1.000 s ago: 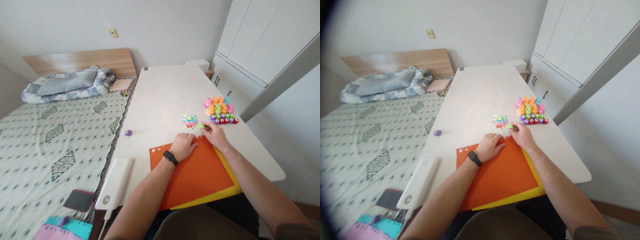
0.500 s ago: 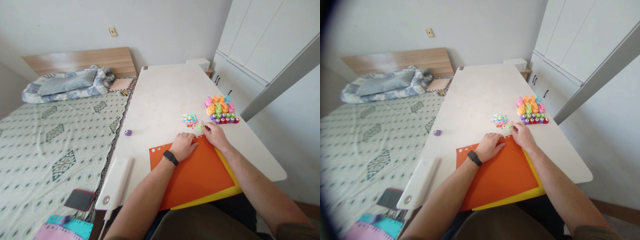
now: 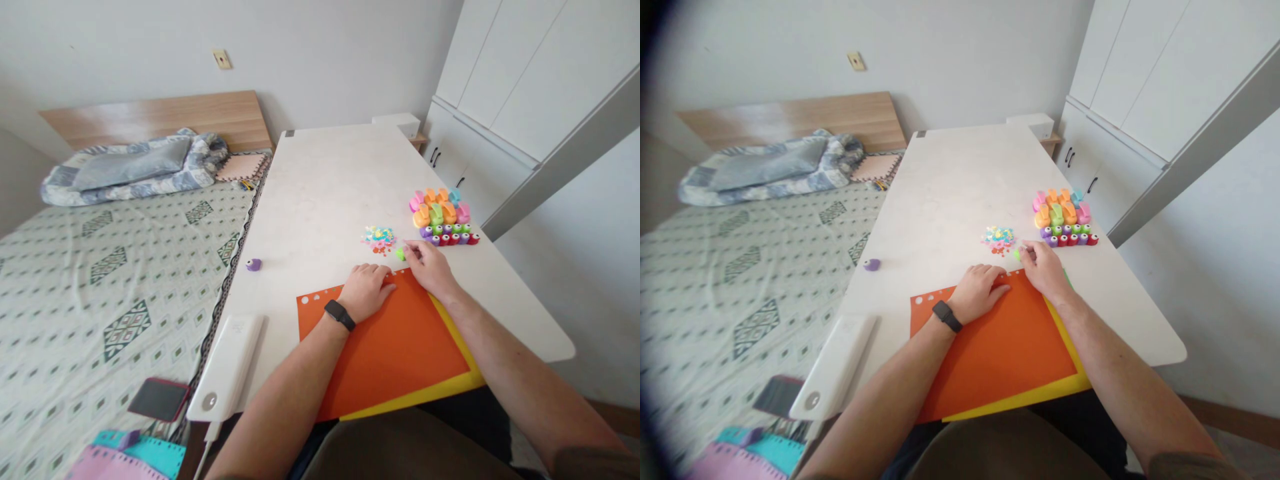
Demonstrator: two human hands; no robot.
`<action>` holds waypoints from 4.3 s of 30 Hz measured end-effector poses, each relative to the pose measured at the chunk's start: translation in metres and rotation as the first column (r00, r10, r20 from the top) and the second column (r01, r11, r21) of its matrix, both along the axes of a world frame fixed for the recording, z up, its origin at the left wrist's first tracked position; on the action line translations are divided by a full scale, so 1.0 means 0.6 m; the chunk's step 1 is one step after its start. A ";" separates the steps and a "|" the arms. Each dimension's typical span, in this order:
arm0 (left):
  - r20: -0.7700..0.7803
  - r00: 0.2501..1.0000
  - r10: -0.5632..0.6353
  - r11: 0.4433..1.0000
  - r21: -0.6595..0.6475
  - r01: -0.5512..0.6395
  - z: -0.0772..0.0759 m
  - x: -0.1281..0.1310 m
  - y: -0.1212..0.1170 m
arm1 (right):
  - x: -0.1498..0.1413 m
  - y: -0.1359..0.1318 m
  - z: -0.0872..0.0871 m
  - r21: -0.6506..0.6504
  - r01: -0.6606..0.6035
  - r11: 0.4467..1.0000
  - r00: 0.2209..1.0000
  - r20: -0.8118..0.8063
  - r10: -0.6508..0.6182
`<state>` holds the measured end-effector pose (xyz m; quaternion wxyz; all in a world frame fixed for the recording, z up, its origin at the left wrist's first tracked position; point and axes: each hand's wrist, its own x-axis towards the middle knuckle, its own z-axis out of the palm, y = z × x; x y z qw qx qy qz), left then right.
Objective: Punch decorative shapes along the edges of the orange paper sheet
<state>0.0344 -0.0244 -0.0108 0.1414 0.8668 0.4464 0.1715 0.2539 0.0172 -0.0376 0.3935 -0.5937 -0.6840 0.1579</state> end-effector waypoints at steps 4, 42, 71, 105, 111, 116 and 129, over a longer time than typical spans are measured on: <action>0.001 1.000 -0.002 1.000 0.001 0.002 -0.001 0.000 0.001 | -0.001 -0.004 0.004 -0.020 0.022 1.000 0.996 -0.083 -0.024; -0.008 1.000 0.000 1.000 0.027 0.000 -0.003 0.000 0.000 | -0.010 -0.012 0.017 0.133 -0.104 0.986 0.993 0.060 0.097; 0.021 1.000 -0.011 1.000 0.011 0.011 -0.003 -0.001 0.001 | -0.019 -0.012 0.024 0.133 -0.082 0.988 0.996 0.049 0.076; 0.086 0.996 -0.004 1.000 -0.014 0.006 -0.004 -0.006 0.002 | -0.013 -0.012 0.020 0.195 -0.092 0.976 0.981 0.187 0.055; 0.100 0.995 -0.008 1.000 -0.008 0.009 -0.006 -0.006 0.003 | -0.011 -0.010 0.014 0.180 -0.084 0.980 0.979 0.197 0.048; 0.114 0.993 -0.016 1.000 -0.005 0.016 -0.007 -0.007 0.003 | -0.009 -0.005 0.012 0.234 -0.044 0.971 0.988 0.152 0.008; 0.111 0.994 -0.023 1.000 0.005 0.022 -0.011 -0.007 0.004 | -0.015 -0.003 0.032 0.280 -0.022 0.960 0.992 0.124 -0.014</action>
